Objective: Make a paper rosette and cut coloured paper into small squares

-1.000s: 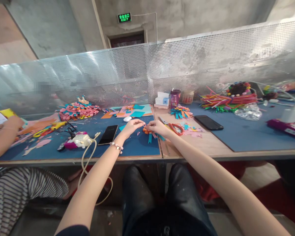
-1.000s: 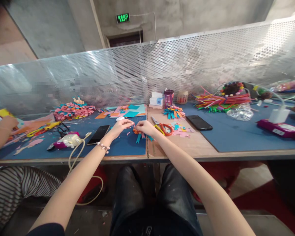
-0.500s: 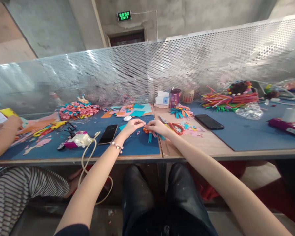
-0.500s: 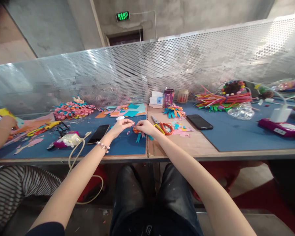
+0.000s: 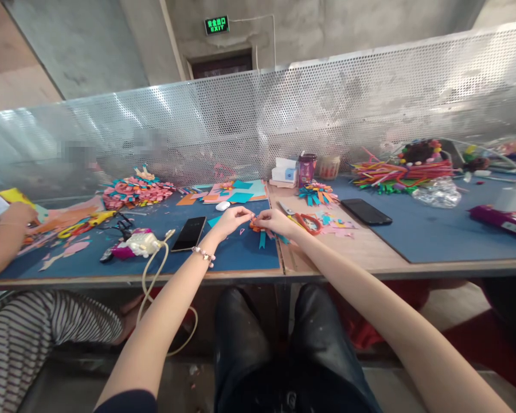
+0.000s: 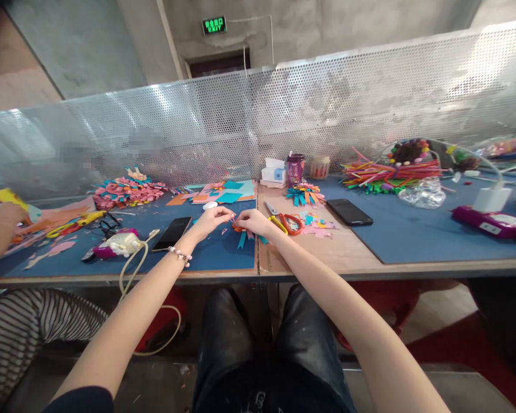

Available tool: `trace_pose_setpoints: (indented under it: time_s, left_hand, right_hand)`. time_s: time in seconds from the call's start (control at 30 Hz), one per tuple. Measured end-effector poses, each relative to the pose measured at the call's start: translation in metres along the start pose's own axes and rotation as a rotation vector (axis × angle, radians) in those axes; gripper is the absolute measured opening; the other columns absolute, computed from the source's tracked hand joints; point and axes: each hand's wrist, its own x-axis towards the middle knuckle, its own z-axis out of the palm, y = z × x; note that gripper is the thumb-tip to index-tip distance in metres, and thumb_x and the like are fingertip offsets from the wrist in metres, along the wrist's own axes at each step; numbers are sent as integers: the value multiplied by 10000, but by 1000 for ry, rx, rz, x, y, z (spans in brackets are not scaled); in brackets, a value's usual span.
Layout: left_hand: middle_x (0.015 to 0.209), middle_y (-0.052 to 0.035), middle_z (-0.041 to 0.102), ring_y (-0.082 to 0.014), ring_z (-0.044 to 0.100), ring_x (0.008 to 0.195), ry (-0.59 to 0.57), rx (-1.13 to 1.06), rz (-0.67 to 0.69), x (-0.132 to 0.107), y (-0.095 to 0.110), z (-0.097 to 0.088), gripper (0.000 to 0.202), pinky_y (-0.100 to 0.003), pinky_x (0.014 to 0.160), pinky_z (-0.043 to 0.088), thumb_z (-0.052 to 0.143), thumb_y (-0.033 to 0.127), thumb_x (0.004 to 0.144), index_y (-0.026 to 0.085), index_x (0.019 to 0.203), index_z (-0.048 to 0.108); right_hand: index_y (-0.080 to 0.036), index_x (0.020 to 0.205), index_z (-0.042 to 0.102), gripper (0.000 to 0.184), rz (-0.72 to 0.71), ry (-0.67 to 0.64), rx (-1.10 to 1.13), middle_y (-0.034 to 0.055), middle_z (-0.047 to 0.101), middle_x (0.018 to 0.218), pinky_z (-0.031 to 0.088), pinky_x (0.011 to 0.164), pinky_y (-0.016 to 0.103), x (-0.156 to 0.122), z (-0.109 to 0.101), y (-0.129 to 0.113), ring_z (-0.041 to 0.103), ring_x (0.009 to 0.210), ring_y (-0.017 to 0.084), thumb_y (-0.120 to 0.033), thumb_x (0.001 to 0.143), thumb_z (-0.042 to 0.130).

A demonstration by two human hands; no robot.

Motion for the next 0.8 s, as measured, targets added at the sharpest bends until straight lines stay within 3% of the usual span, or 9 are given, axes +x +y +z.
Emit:
trace_pose_setpoints:
  time_s: [0.23, 0.4, 0.8]
  left_hand:
    - [955, -51, 666, -188, 595, 890, 20, -1, -36, 2, 0, 1, 329, -305, 794, 454, 589, 449, 782, 170, 938, 661]
    - [967, -56, 665, -202, 584, 921, 11, 22, -57, 1, 3, 2, 368, -308, 798, 444, 564, 482, 787, 172, 955, 668]
    - [887, -42, 656, -182, 566, 819, 31, 57, -61, 1, -2, 0, 365, -298, 752, 427, 585, 487, 768, 165, 909, 682]
  right_hand:
    - [-126, 716, 604, 193, 1, 36, 67, 10, 627, 580, 360, 294, 183, 1, 0, 2, 506, 322, 83, -304, 776, 647]
    - [-133, 721, 613, 203, 4, 95, 92, 8, 624, 594, 429, 353, 170, 3, -2, 7, 535, 380, 74, -323, 784, 650]
    - [-141, 722, 595, 214, -15, 57, 98, 0, 606, 605, 385, 292, 187, 3, -1, 10, 524, 337, 85, -338, 793, 641]
